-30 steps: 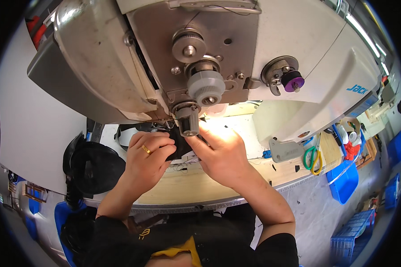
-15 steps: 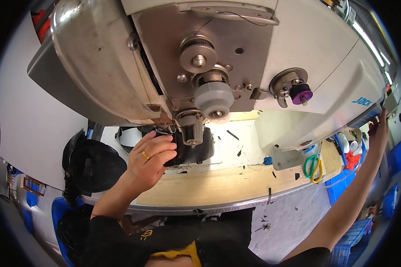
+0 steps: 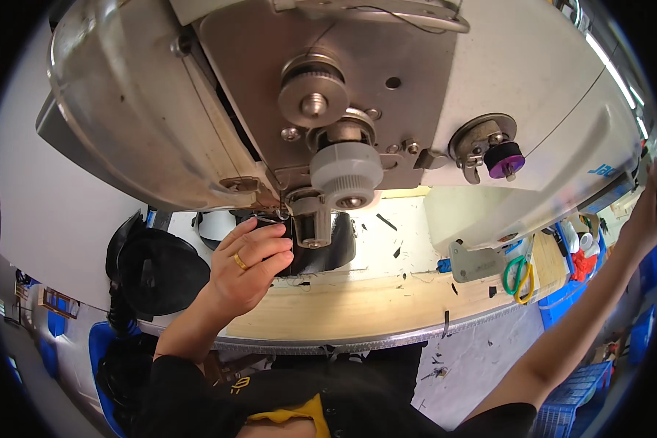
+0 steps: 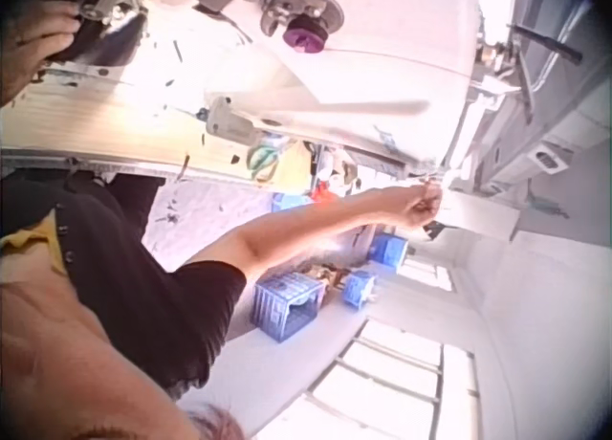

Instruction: The person uses a sewing machine to attach small black fabric pieces to a larger black leather-like item with floral embellishments. They repeatedly position the fabric under the needle, sew, and trim the excess thread with scissors. The person handles the items one at a time, moving them between a blue bin and the sewing table.

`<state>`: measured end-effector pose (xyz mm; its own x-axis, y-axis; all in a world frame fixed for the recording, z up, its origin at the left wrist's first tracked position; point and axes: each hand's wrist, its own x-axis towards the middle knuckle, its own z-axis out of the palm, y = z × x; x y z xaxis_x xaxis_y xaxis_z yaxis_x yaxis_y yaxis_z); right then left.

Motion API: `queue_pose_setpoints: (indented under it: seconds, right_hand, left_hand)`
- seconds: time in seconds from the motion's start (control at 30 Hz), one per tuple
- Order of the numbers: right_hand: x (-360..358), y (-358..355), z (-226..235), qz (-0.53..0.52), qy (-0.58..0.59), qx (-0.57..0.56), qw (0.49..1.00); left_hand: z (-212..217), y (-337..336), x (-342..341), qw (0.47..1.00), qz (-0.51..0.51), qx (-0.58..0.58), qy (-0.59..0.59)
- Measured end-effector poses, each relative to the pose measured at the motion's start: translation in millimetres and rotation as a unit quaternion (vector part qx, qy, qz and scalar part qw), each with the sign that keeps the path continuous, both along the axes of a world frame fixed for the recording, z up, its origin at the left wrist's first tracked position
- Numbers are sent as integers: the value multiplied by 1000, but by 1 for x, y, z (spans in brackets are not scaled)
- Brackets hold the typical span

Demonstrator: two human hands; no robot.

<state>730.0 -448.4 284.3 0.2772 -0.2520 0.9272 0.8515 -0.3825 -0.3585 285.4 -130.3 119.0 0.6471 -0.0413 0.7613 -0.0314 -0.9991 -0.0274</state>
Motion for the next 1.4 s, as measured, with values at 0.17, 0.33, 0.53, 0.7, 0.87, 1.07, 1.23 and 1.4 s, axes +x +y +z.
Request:
queue_pose_setpoints:
  seconds: [0.17,0.33,0.53,0.7,0.87,1.07,1.23,1.4]
  right_hand:
    - [-203,90,-113,300,-82,-227,923]
    - [-273,184,-177,375,-62,-392,838]
    - [-263,197,-189,398,-70,-348,846]
    - [-257,205,-181,423,-75,-333,839]
    - [-254,204,-180,421,-58,-354,833]
    - [-252,205,-180,412,-70,-349,839]
    - [-248,210,-177,408,-58,-347,843]
    - [-244,209,-183,405,-72,-353,840]
  left_hand:
    - [-5,3,-1,1000,4,-7,-15]
    - [-2,5,1,999,-3,2,-33]
    - [-4,5,1,998,11,9,-57]
    - [-5,5,6,997,33,26,-66]
    - [-9,8,8,994,61,36,-88]
    - [-10,10,6,993,77,50,-78]
    - [-11,16,11,991,83,56,-86]
    - [-14,16,8,992,73,40,-97]
